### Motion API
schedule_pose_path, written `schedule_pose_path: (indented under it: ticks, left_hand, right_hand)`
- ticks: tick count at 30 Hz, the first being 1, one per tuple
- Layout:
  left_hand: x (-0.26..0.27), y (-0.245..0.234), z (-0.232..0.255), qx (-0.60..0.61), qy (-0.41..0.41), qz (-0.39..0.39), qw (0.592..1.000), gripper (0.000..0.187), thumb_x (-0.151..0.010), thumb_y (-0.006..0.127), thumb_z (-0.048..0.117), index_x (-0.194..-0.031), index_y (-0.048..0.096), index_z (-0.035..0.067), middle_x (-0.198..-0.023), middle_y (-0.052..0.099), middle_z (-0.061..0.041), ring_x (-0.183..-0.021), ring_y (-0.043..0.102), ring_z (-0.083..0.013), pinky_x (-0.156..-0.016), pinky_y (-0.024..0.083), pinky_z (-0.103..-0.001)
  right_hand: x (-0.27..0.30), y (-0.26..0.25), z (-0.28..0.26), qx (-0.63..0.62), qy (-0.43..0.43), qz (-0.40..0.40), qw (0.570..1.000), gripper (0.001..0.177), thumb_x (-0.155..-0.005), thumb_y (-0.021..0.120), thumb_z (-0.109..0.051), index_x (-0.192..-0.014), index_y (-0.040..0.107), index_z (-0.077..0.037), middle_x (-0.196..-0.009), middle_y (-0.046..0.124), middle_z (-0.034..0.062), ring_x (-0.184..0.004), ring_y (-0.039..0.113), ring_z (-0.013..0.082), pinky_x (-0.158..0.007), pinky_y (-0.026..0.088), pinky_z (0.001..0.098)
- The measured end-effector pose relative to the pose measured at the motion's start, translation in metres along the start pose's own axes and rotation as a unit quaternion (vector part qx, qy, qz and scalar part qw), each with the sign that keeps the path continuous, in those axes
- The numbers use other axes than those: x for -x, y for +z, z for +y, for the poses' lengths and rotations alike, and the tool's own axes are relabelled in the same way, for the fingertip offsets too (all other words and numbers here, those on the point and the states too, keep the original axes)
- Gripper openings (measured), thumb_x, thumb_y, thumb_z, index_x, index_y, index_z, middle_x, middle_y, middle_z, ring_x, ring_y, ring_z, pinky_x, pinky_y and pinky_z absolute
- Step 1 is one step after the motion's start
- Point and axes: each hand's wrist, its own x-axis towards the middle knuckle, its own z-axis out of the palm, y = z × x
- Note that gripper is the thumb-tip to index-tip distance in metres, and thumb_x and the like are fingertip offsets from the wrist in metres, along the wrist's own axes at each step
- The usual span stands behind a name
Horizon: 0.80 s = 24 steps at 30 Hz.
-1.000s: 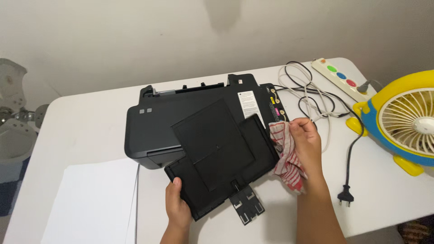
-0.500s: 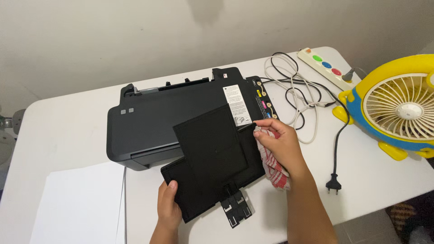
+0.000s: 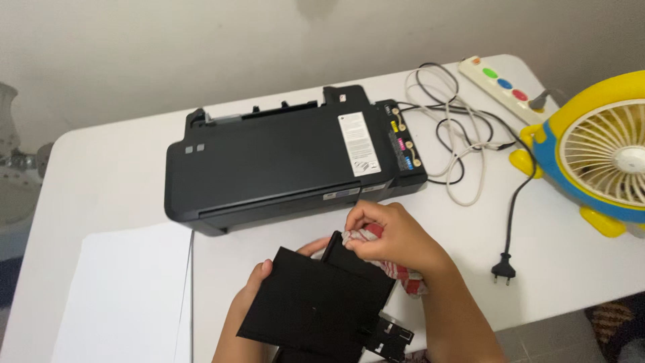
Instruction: The person wipes the printer's output tray with a cloth, then reattaches the tray to the printer. They then load several sheets of white paper into the printer's input slot one by one.
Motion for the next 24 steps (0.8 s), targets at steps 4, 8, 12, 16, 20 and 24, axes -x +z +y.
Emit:
schedule_pose_path:
  ticks: [4, 8, 12, 16, 20, 24]
  left_hand:
    - [-0.007, 0.012, -0.009, 0.159, -0.079, 0.189, 0.966, 0.108, -0.085, 0.037, 0.080, -0.152, 0.043, -0.004, -0.108, 0.076, -0.020, -0.097, 0.076, -0.0274, -0.086, 0.059, -0.035]
    - [-0.032, -0.018, -0.022, 0.024, -0.066, 0.025, 0.997, 0.091, -0.086, 0.038, 0.075, -0.146, 0.041, 0.007, -0.117, 0.071, -0.015, -0.103, 0.074, -0.0216, -0.091, 0.061, -0.035]
    - [-0.038, -0.058, -0.036, -0.135, -0.003, -0.023, 0.991, 0.068, -0.110, 0.049, 0.054, -0.158, 0.045, 0.006, -0.117, 0.068, -0.025, -0.099, 0.068, -0.0250, -0.080, 0.055, -0.037]
    - [-0.046, -0.078, -0.047, -0.202, 0.077, -0.002, 0.976, 0.045, -0.105, 0.055, 0.035, -0.136, 0.053, 0.004, -0.125, 0.067, -0.015, -0.119, 0.067, -0.0195, -0.101, 0.055, -0.034]
    - [-0.049, -0.087, -0.050, -0.273, 0.123, 0.019, 0.954, 0.025, -0.103, 0.053, 0.014, -0.124, 0.059, 0.001, -0.120, 0.069, -0.013, -0.119, 0.066, -0.0147, -0.106, 0.052, -0.027]
    - [-0.043, -0.085, -0.050, -0.239, 0.040, 0.074, 0.967, 0.026, -0.101, 0.050, 0.007, -0.124, 0.061, 0.000, -0.096, 0.066, -0.011, -0.073, 0.053, -0.0087, -0.069, 0.044, -0.024]
  right_hand:
    - [-0.003, 0.006, -0.007, 0.033, -0.036, -0.003, 0.999, 0.018, -0.070, 0.081, -0.013, -0.086, 0.076, -0.006, -0.078, 0.077, 0.0022, -0.070, 0.070, 0.0112, -0.067, 0.055, 0.0263]
    - [-0.005, 0.013, -0.004, 0.068, -0.042, -0.001, 0.997, 0.016, -0.071, 0.082, -0.017, -0.084, 0.077, -0.009, -0.077, 0.077, -0.0002, -0.068, 0.071, 0.0096, -0.063, 0.055, 0.0260]
    - [-0.006, 0.020, 0.000, 0.146, -0.081, 0.020, 0.986, 0.015, -0.072, 0.083, -0.019, -0.084, 0.081, -0.011, -0.069, 0.073, 0.0015, -0.057, 0.061, 0.0162, -0.054, 0.046, 0.0303]
    - [-0.007, 0.028, 0.001, 0.156, -0.206, 0.031, 0.965, 0.015, -0.075, 0.081, -0.018, -0.088, 0.079, -0.011, -0.072, 0.072, 0.0010, -0.062, 0.065, 0.0148, -0.057, 0.050, 0.0293]
    - [-0.009, 0.031, -0.002, 0.182, -0.232, 0.012, 0.955, 0.014, -0.079, 0.079, -0.020, -0.090, 0.078, -0.011, -0.077, 0.074, 0.0011, -0.067, 0.068, 0.0145, -0.059, 0.053, 0.0297]
    - [-0.006, 0.025, -0.012, 0.169, -0.170, -0.026, 0.970, 0.014, -0.080, 0.077, -0.023, -0.086, 0.080, -0.011, -0.075, 0.075, 0.0013, -0.066, 0.067, 0.0136, -0.057, 0.052, 0.0291]
